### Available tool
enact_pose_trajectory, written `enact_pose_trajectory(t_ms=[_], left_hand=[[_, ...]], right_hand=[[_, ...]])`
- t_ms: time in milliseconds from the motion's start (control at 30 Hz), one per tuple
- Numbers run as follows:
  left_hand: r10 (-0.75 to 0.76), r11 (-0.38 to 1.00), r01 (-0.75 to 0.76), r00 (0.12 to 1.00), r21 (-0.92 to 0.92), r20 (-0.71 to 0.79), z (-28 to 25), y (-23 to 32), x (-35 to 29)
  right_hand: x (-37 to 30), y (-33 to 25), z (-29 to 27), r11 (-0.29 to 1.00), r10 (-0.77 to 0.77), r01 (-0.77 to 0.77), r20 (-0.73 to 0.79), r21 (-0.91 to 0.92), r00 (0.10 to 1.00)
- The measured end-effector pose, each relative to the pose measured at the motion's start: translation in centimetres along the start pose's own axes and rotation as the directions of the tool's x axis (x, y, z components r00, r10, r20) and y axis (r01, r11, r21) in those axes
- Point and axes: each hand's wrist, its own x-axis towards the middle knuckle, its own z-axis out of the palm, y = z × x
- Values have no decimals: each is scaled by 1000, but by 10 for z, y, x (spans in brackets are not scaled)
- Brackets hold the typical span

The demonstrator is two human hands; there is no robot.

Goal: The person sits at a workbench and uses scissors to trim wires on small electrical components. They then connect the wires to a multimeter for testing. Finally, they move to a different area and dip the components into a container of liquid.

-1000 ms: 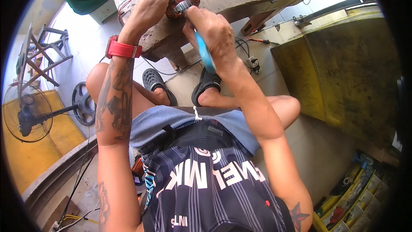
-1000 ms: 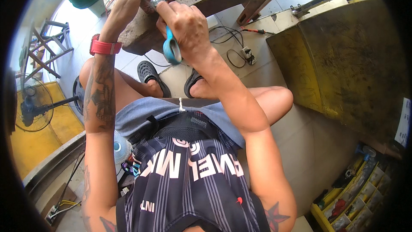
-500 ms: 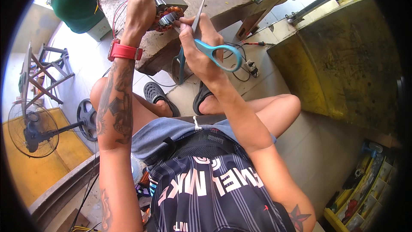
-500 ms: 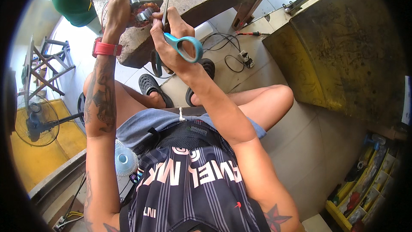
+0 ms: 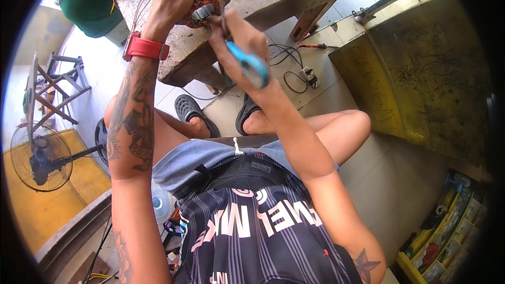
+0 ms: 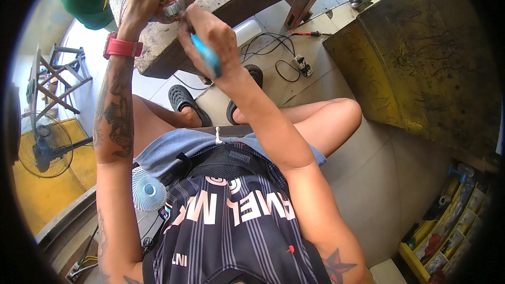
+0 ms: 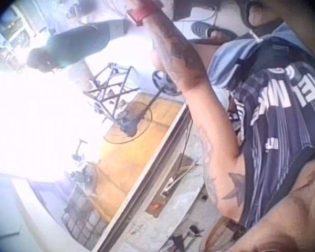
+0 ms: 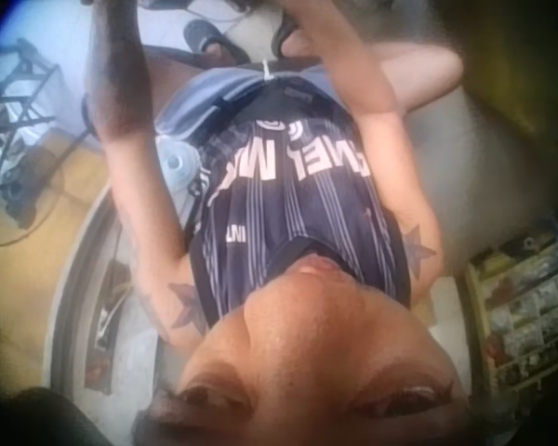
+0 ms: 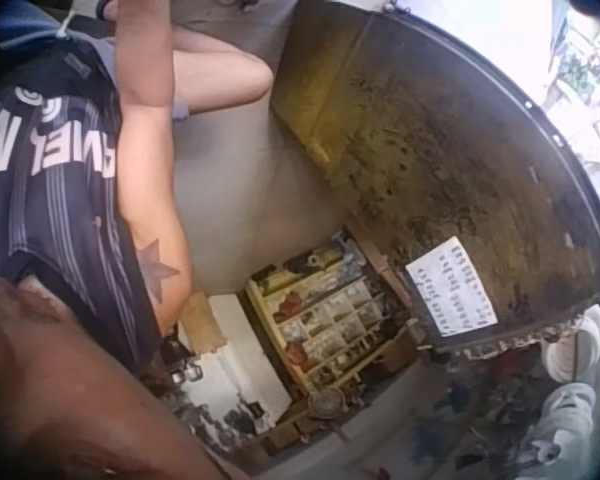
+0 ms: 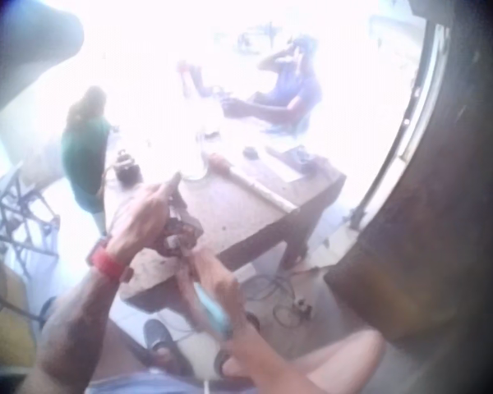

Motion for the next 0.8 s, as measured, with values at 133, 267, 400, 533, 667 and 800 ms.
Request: enact_pose_trajectory(t_ms=[133,267,400,533,667,800], left_hand=[[486,578,-490,849,653,207,15,0,5],[447,236,-555,791,797,418,34,5,35],[380,67,-661,710,747,594,30,0,42],[468,377,-480,837,792,283,32,-7,45],[660,555,-664,718,501,220,32,-22,46],[325,797,-341,938,-498,-122,34,-61,16]], right_hand=[[7,9,-12,989,-27,29,-16,144,999],[6,13,-12,985,-39,65,-156,162,987],[3,19,-17,994,-102,102,17,-43,995],[4,24,-23,993,-117,117,6,-30,993],[4,18,-18,907,-236,257,104,-333,966],[6,6,-18,991,-61,60,-3,-120,998]])
